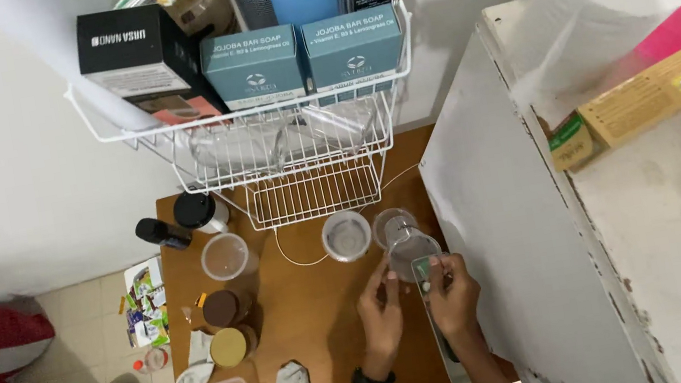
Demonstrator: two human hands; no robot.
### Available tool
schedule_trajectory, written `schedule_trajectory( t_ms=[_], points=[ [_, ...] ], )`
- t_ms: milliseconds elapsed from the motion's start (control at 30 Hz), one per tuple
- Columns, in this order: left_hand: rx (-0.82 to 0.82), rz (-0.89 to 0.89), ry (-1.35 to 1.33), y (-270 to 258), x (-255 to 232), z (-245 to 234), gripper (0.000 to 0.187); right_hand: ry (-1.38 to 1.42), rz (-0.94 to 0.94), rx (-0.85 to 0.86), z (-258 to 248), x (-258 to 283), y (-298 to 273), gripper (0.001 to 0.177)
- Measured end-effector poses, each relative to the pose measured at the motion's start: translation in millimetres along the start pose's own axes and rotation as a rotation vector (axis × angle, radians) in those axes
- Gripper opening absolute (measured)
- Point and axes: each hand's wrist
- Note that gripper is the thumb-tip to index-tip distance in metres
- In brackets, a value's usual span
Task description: Organizing and inspecting small plastic containers on a desk
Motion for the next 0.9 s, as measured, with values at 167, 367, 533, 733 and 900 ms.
schedule_trajectory(
  t_ms=[167,367,533,733,900],
  points=[
    [0.007,-0.013,0.049,8,0,2,0.05,-0.045,0.132,0.045,18,-7,14,0.029],
    [0.036,0.005,-0.086,17,30,8,0.062,-0.06,0.149,0.025,41,-29,25,0.035],
    [0.119,-0.14,-0.027,21,15,6,0.07,0.021,0.263,0.097,48,-29,31,0.031],
    [0.158,-0.043,0.031,22,51,7,0.067,-0.086,0.189,0.115,50,-36,25,0.033],
    [0.13,-0.098,0.019,-16,12,-14,0.047,0.012,0.025,0.181,13,-20,-20,0.031]
  ],
)
Point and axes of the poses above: each hand's wrist, its own y-axis towards the middle knuckle, its own z-axis out of the palm, x = y × z, and after that the axes turned 2 degrees about y, right-handed
